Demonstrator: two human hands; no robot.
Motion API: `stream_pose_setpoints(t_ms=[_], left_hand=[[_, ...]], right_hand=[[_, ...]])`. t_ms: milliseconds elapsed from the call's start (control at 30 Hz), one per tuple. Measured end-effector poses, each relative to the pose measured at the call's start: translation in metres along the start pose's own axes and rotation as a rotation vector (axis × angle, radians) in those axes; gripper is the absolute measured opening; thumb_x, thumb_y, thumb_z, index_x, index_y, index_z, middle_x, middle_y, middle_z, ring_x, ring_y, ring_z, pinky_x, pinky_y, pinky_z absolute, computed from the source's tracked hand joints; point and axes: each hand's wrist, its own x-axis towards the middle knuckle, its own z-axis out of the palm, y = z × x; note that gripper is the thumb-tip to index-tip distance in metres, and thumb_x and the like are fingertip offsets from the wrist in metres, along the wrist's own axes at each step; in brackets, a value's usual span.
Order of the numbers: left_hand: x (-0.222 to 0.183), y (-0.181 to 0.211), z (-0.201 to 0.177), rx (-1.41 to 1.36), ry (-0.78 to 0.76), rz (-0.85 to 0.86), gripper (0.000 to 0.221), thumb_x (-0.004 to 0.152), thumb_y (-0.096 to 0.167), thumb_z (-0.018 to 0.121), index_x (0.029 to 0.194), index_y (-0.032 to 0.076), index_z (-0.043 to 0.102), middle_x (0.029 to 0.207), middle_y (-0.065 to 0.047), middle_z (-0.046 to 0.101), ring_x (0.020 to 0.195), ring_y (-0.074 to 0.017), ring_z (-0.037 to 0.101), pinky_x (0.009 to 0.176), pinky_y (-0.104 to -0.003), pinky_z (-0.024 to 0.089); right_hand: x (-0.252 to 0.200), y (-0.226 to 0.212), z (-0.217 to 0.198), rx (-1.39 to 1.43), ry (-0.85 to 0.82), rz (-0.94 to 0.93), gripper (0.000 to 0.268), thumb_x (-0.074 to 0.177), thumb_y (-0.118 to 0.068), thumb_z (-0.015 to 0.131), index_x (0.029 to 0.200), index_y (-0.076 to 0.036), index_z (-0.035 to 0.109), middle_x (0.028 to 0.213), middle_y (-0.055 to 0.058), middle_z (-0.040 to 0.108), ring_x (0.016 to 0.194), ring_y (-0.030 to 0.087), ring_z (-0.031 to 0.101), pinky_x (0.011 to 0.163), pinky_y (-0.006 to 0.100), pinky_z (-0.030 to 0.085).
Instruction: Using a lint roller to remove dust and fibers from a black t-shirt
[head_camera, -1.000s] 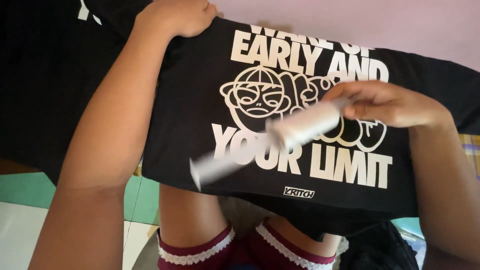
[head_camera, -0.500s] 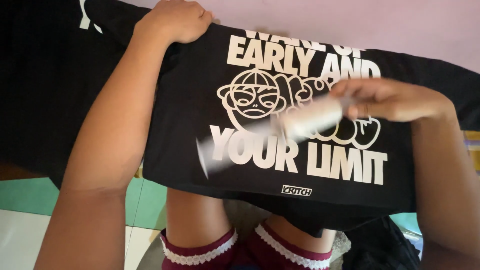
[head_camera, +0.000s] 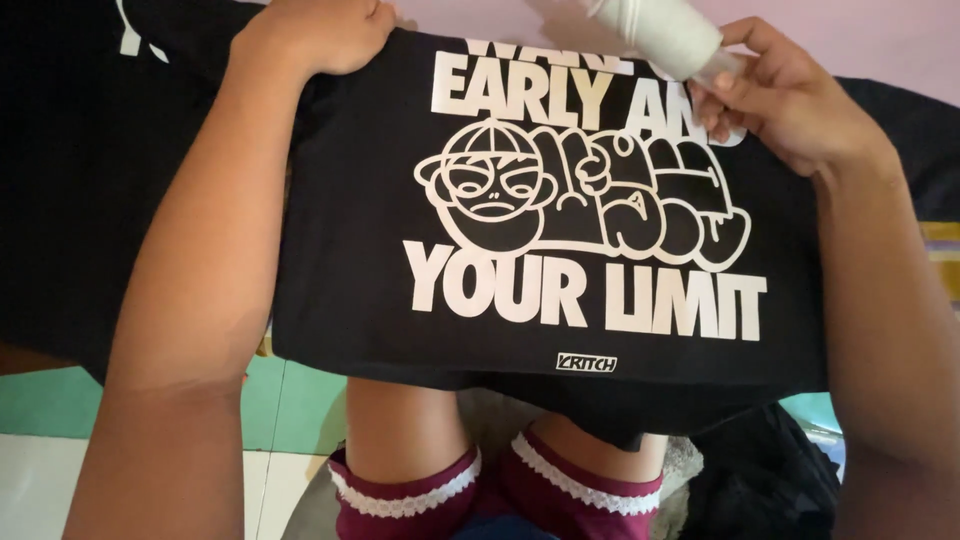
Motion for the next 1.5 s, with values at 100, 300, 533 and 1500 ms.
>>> stream_pose_setpoints(t_ms=[100,300,533,1500], left_hand=[[0.011,-0.01,0.006,0.059,0.021,-0.007,0.053,0.108,0.037,0.028,0.135,0.011,0.066,0.139,-0.022,0.06,0.121,-0.0466,0.056,0.101,-0.05,0.042],[0.028,-0.021,0.015,0.142,0.008,-0.005,0.063,0.111,0.043,0.026,0.134,0.0,0.066,0.135,-0.027,0.062,0.118,-0.0496,0.059,0.096,-0.053,0.045],[0.026,-0.021,0.012,0.153,0.009,0.037,0.058,0.109,0.041,0.023,0.143,0.015,0.063,0.142,-0.02,0.06,0.124,-0.0452,0.055,0.1,-0.049,0.042],[0.015,-0.01,0.006,0.167,-0.035,-0.015,0.063,0.107,0.04,0.017,0.146,0.016,0.06,0.149,-0.017,0.055,0.132,-0.0424,0.051,0.105,-0.05,0.039]], right_hand=[[-0.006,-0.012,0.004,-0.018,-0.16,-0.031,0.034,0.103,-0.012,0.058,0.135,-0.011,0.048,0.094,0.005,0.063,0.079,0.013,0.061,0.064,0.024,0.051],[-0.018,-0.038,0.03,-0.32,-0.817,0.039,0.041,0.095,-0.023,0.056,0.136,-0.014,0.059,0.097,-0.001,0.069,0.077,0.011,0.067,0.063,0.023,0.062],[-0.01,-0.001,-0.027,-0.199,-0.355,0.024,0.046,0.093,-0.01,0.058,0.139,-0.002,0.058,0.096,0.01,0.07,0.082,0.02,0.069,0.075,0.033,0.061],[-0.006,-0.003,-0.008,-0.001,0.006,-0.15,0.037,0.114,-0.007,0.048,0.142,-0.02,0.028,0.092,0.017,0.054,0.079,0.021,0.055,0.08,0.029,0.048]])
